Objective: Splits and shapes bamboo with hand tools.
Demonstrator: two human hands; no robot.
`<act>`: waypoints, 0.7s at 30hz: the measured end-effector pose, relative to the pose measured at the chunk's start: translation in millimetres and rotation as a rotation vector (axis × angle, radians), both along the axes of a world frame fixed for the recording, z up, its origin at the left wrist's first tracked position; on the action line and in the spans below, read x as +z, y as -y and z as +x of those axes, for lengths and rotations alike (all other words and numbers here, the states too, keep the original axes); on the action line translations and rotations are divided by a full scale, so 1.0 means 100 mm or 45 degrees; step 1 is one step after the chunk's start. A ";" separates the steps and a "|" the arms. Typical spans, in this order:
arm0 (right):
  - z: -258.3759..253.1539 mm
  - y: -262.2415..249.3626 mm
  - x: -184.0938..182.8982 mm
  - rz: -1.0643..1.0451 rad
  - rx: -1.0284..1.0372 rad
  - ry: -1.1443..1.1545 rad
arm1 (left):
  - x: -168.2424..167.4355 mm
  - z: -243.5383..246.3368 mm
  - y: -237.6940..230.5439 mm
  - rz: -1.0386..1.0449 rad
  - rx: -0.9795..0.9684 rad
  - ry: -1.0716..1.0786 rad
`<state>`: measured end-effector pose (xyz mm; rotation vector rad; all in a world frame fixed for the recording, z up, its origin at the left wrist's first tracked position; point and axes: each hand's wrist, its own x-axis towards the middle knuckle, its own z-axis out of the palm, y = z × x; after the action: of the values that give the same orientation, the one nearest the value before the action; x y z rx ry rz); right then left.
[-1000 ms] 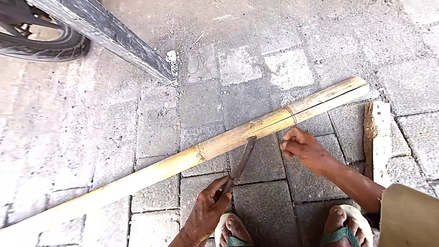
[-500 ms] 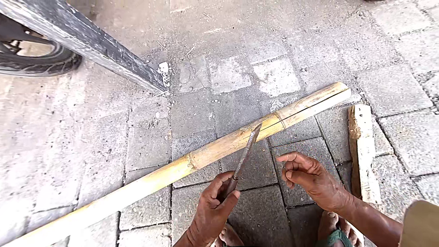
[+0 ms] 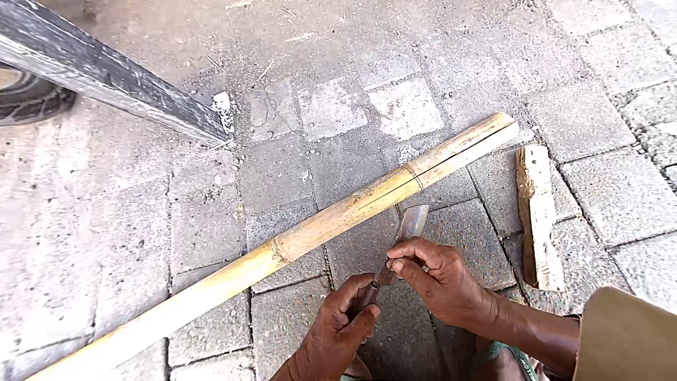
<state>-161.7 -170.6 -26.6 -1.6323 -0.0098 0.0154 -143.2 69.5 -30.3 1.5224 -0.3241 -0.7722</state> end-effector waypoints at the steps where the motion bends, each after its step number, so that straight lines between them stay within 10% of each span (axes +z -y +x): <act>1: 0.00 -0.01 -0.01 -0.031 0.003 -0.011 | 0.00 -0.01 0.00 0.021 -0.001 0.003; 21: -0.09 -0.12 -0.18 -1.066 0.065 0.553 | -0.01 -0.02 -0.02 0.172 0.012 0.043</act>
<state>-170.8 -158.8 -44.8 -2.4406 -0.4278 -0.3364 -144.9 71.8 -31.5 1.6641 -0.2943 -0.7747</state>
